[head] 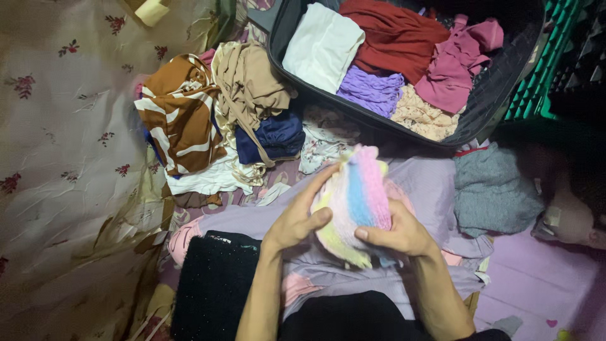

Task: The person folds various clothing items by hand and places them into an open suitcase resting on their lap. They handle a pink top, a white garment, a rainbow-striped item, a gray sweater, a red cloth, a black sparkly item, a floral-patterned garment, and a brown-and-white striped piece, folding each before stacking it inside the suitcase.

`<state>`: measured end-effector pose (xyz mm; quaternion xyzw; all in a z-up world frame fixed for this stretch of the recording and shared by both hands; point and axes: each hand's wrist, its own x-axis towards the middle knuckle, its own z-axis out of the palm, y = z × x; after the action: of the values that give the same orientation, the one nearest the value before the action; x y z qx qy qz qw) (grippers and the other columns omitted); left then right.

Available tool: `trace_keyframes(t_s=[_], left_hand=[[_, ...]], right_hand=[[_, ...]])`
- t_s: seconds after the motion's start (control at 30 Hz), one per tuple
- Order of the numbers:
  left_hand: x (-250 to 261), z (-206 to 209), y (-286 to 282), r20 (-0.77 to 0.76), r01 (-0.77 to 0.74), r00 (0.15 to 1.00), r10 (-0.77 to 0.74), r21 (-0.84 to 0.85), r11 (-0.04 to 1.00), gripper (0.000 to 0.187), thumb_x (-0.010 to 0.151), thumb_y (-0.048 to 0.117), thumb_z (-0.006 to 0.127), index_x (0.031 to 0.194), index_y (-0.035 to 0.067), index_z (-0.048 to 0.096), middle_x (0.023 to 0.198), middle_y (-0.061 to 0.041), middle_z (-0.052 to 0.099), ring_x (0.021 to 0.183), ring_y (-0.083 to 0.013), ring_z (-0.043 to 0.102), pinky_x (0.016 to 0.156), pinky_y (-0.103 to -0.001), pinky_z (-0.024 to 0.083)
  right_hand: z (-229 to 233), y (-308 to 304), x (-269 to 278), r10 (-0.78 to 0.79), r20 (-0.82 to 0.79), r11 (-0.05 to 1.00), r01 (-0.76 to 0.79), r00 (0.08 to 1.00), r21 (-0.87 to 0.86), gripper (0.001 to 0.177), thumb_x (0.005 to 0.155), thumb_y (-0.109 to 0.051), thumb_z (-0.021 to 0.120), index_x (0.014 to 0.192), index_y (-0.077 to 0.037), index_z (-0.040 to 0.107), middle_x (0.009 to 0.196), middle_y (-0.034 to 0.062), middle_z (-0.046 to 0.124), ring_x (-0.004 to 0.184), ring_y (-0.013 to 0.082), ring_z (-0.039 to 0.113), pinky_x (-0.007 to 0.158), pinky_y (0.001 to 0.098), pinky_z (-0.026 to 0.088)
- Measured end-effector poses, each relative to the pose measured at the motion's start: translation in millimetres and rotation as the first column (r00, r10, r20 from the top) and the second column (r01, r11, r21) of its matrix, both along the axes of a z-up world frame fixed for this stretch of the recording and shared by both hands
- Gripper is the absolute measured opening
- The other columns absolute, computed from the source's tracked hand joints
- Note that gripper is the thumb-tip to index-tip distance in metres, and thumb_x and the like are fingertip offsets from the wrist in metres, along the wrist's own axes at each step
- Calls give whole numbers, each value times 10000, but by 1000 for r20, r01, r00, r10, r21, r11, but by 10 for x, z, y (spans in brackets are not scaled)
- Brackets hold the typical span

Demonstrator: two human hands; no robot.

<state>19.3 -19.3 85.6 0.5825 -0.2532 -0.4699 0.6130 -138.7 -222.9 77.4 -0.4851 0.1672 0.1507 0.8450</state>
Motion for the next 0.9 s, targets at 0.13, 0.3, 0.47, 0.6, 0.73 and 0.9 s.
trace_keyframes(t_s=[0.13, 0.3, 0.47, 0.6, 0.73, 0.9], left_hand=[[-68, -92, -55, -366, 108, 920, -141, -109, 988, 963, 869, 503, 741, 1557, -62, 373, 1503, -257, 523, 1388, -302, 534, 1173, -397, 416], [-200, -50, -143, -447, -55, 889, 104, 123, 991, 728, 867, 220, 765, 1461, -96, 488, 1316, -214, 640, 1177, -256, 624, 1040, -369, 492], [-165, 188, -159, -503, -283, 809, 304, 120, 952, 646, 889, 177, 732, 1431, -84, 497, 1292, -181, 647, 1168, -223, 635, 1038, -350, 490], [-112, 387, -163, -423, -445, 783, 456, 132, 886, 587, 911, 179, 710, 1387, -97, 506, 1251, -196, 665, 1135, -246, 663, 1020, -370, 518], [-102, 501, -173, -243, -566, 774, 585, 150, 811, 519, 941, 186, 683, 1350, -97, 532, 1212, -201, 678, 1092, -248, 665, 978, -371, 536], [-231, 426, -224, -376, -519, 789, 487, 18, 855, 517, 949, 156, 675, 1361, -110, 512, 1244, -223, 673, 1129, -274, 672, 1019, -394, 539]], right_hand=[[-72, -35, -31, 33, 53, 998, -31, 998, -46, 424, 872, -116, 759, 1238, 76, 665, 1128, 94, 733, 1014, 157, 671, 910, 312, 544], [-56, -149, 33, -10, -115, 996, 0, 993, -88, 403, 882, -137, 768, 1208, 92, 705, 1077, 129, 709, 938, 167, 657, 829, 326, 544], [30, -209, 172, -145, -68, 988, 141, 987, -56, 499, 866, -117, 740, 1317, 37, 589, 1189, 90, 669, 1055, 124, 631, 929, 305, 519], [-37, -178, 209, -277, 32, 866, 264, 960, -424, 487, 929, -156, 700, 1371, 14, 585, 1215, 83, 659, 1111, 137, 600, 984, 301, 482], [-192, -75, 104, -493, -103, 870, 492, 864, -33, 552, 951, -255, 703, 1422, -34, 519, 1299, 58, 655, 1112, 245, 659, 938, 430, 539], [-588, 150, 33, -488, -194, 707, 515, 851, 484, 663, 942, -380, 686, 1477, -43, 486, 1326, 149, 643, 1204, 289, 615, 1016, 460, 492]])
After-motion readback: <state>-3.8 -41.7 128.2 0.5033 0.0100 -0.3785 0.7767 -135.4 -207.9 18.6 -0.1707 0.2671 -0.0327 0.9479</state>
